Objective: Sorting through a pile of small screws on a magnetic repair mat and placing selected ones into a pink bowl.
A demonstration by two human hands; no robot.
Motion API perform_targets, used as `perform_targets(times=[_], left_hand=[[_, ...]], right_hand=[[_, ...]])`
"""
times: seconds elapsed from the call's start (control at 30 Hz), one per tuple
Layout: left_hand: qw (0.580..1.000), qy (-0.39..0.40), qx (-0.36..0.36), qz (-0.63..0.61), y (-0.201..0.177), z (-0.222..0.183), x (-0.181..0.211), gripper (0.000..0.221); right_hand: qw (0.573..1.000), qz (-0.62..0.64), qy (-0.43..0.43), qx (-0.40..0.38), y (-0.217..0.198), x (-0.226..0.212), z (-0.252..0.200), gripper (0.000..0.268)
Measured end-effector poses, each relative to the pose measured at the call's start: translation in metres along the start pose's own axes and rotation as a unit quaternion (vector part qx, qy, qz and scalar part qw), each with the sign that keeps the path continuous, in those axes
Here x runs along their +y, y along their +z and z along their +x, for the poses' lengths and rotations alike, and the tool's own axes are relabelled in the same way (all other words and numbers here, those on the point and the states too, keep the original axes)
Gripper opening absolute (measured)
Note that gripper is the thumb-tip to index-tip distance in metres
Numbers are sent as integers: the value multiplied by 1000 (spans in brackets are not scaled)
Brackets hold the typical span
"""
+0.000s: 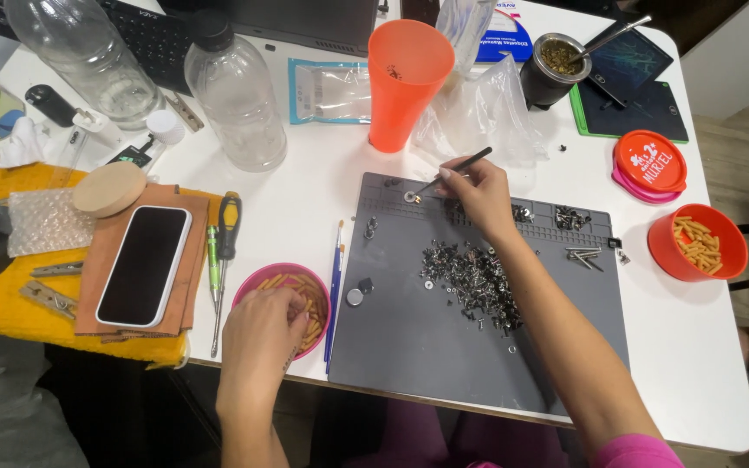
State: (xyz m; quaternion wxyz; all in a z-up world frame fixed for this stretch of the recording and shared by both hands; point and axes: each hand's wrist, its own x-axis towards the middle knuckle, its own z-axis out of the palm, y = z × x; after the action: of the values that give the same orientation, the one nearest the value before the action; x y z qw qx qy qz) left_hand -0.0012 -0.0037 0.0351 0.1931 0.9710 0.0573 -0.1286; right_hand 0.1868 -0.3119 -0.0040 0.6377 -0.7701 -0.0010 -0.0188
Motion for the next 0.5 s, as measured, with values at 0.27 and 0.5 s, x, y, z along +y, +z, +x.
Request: perform_targets(times=[0.27,0.5], left_hand=[[1000,-8,4,-8,-3,-2,2,14],[1000,-9,0,-12,-1,-3,-2,18]], right_hand=[[1000,10,11,22,1,2,4,12],[998,50,-18,30,4,-6,3,15]])
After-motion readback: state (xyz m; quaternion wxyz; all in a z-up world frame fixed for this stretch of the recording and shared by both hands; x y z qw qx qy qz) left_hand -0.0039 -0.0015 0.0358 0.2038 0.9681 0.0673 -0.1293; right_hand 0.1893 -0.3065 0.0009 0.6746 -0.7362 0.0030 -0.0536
